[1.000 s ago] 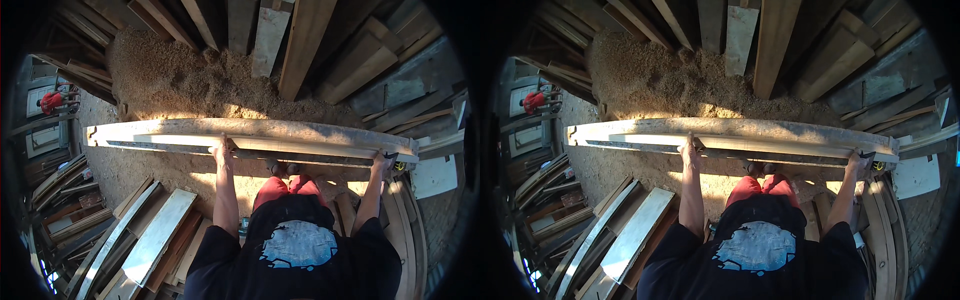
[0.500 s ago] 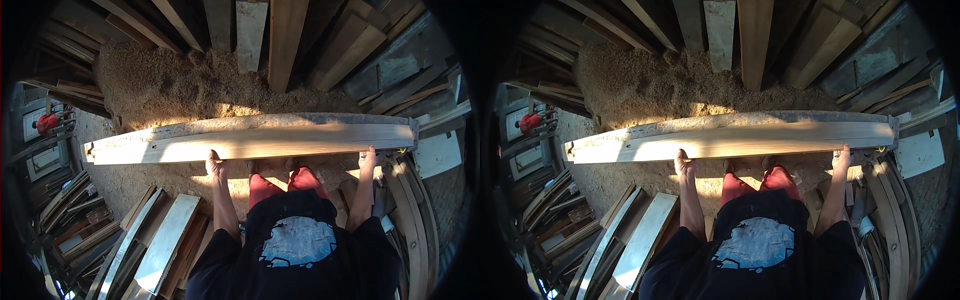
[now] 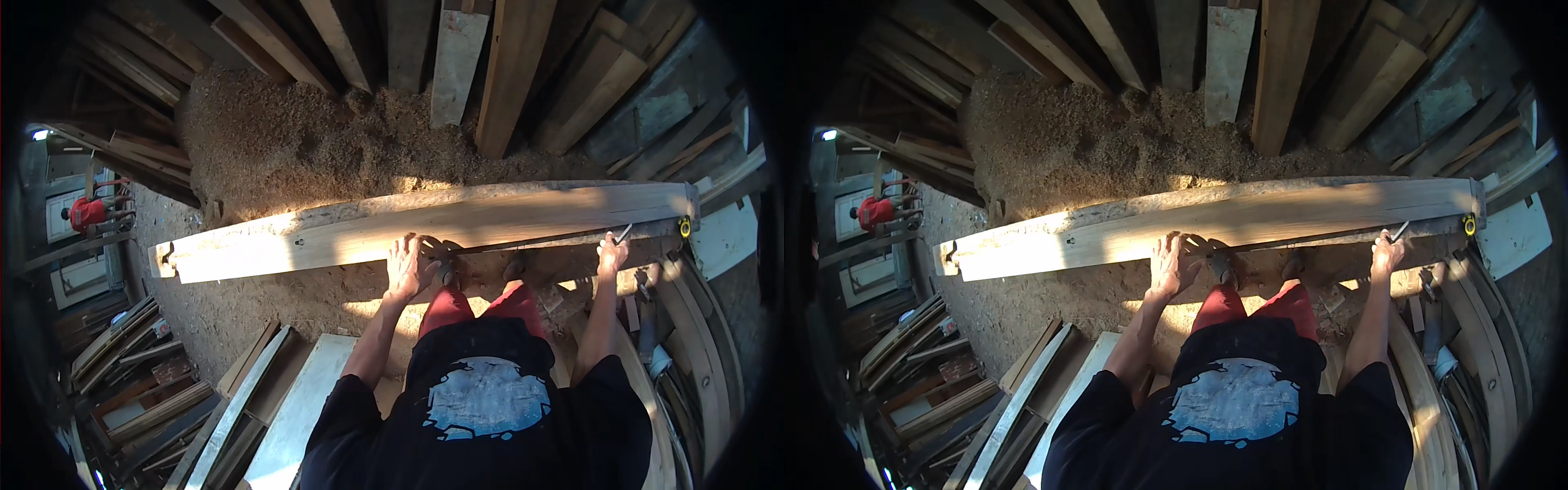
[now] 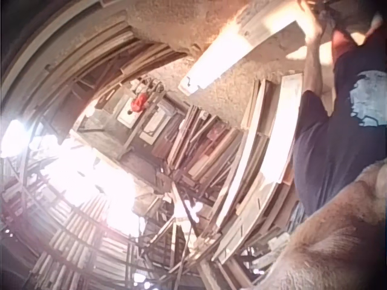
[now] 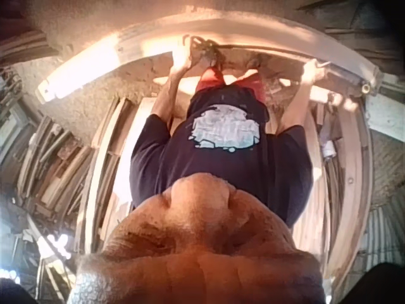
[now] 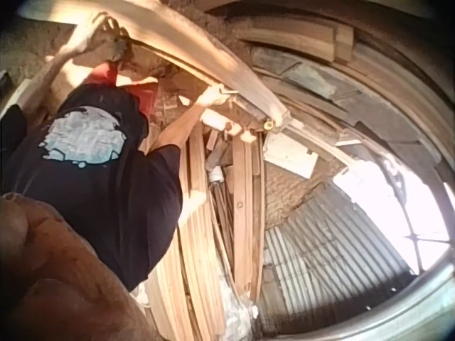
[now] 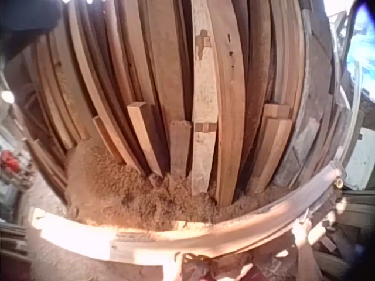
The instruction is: The person marks a wooden plank using a square ruler and a pencil, then measures the plank with a tape measure. Next, the person measures and marks wooden boards before returning to measure the wooden plank again.
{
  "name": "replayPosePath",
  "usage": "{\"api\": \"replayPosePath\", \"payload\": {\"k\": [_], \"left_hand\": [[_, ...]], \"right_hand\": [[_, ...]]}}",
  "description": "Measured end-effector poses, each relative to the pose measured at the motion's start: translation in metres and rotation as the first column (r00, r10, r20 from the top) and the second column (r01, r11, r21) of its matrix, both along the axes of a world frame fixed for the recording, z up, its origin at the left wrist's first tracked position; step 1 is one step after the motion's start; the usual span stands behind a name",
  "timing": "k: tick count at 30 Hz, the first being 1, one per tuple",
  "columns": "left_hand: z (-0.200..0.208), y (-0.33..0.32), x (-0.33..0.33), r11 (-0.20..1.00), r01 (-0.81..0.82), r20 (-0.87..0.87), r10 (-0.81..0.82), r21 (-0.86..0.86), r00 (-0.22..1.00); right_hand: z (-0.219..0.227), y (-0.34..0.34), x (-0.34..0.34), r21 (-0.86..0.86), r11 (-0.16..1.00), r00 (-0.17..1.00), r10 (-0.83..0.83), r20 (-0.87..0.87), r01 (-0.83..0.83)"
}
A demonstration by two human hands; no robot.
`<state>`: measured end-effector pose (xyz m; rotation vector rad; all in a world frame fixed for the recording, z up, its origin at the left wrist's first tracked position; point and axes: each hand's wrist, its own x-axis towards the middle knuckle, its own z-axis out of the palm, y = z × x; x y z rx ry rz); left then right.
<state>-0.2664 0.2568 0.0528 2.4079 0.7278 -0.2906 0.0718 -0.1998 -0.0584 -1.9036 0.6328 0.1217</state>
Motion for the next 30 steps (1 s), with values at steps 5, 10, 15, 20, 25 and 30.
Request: {"api": "replayPosePath", "payload": {"k": [5,10,15,20,25,30], "left_hand": [[-0.028,0.054,0.001,0.874,0.365,-0.110,-0.348,0.322,0.931],[-0.030,0.058,0.044,0.820,0.450,0.021,-0.488,0.353,0.873],[-0.019,0.065,0.032,0.844,0.492,-0.189,-0.459,0.211,0.868],[-0.014,0.053,0.034,0.825,0.506,-0.276,-0.440,0.251,0.855],[-0.008,0.042,0.050,0.830,0.510,-0.301,-0.438,0.226,0.847],[-0.023,0.039,0.062,0.796,0.539,-0.351,-0.439,0.275,0.827]], "right_hand": [[0.051,0.053,-0.067,-0.632,0.775,0.980,0.119,0.158,0.008],[0.144,0.051,-0.116,-0.573,0.819,0.938,0.164,0.307,0.045],[0.171,0.041,-0.149,-0.520,0.849,0.948,0.083,0.308,0.095],[0.197,0.013,-0.164,-0.466,0.855,0.911,-0.019,0.412,0.229],[0.229,0.024,-0.184,0.017,0.971,0.804,-0.207,0.558,0.238],[0.184,0.050,-0.204,0.240,0.971,0.889,-0.103,0.446,-0.008]]}}
